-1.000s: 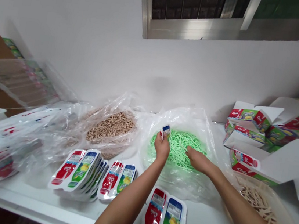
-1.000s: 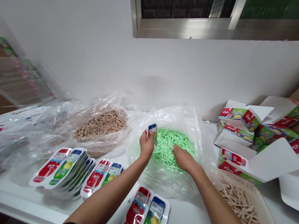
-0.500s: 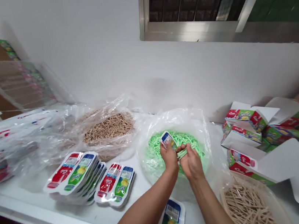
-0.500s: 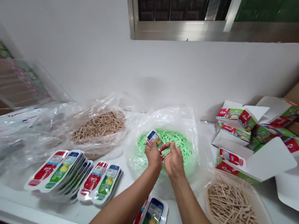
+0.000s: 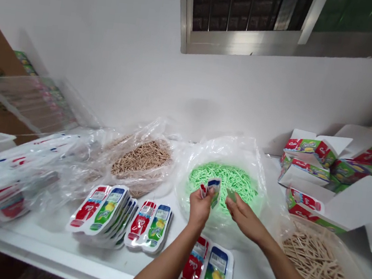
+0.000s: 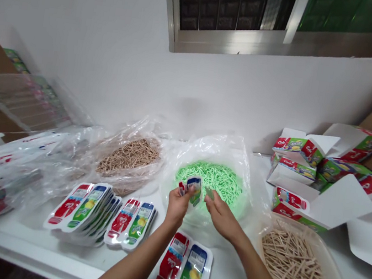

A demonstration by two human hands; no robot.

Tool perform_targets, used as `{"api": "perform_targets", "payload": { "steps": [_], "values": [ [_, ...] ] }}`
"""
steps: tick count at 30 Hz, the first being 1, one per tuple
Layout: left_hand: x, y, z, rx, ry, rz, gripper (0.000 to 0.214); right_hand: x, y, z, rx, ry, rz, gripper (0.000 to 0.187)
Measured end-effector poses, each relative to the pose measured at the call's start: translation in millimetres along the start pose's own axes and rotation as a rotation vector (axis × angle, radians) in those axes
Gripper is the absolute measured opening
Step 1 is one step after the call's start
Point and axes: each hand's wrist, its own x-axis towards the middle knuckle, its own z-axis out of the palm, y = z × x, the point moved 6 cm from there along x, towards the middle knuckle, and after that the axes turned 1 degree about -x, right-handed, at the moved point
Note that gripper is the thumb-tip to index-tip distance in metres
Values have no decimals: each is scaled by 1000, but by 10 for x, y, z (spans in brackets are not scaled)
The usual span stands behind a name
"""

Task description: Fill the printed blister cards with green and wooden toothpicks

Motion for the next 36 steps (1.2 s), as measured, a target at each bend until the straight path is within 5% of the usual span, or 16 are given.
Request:
{"api": "perform_targets", "payload": {
  "steps": [6, 15, 32, 36],
  "values": [
    [-281, 186, -281, 142, -92, 33, 30, -100, -195, -177, -305, -156, -9, 46],
    [-525, 545, -325, 592, -255, 290, 14, -175, -576, -144, -508, -355, -82, 58],
    [-661, 621, -442, 692, -318, 516, 20, -301, -721, -26, -585, -454, -132, 34],
    [-698, 641, -373, 668, -393, 431, 19, -303, -707, -6, -621, -455, -150, 30]
  ]
}}
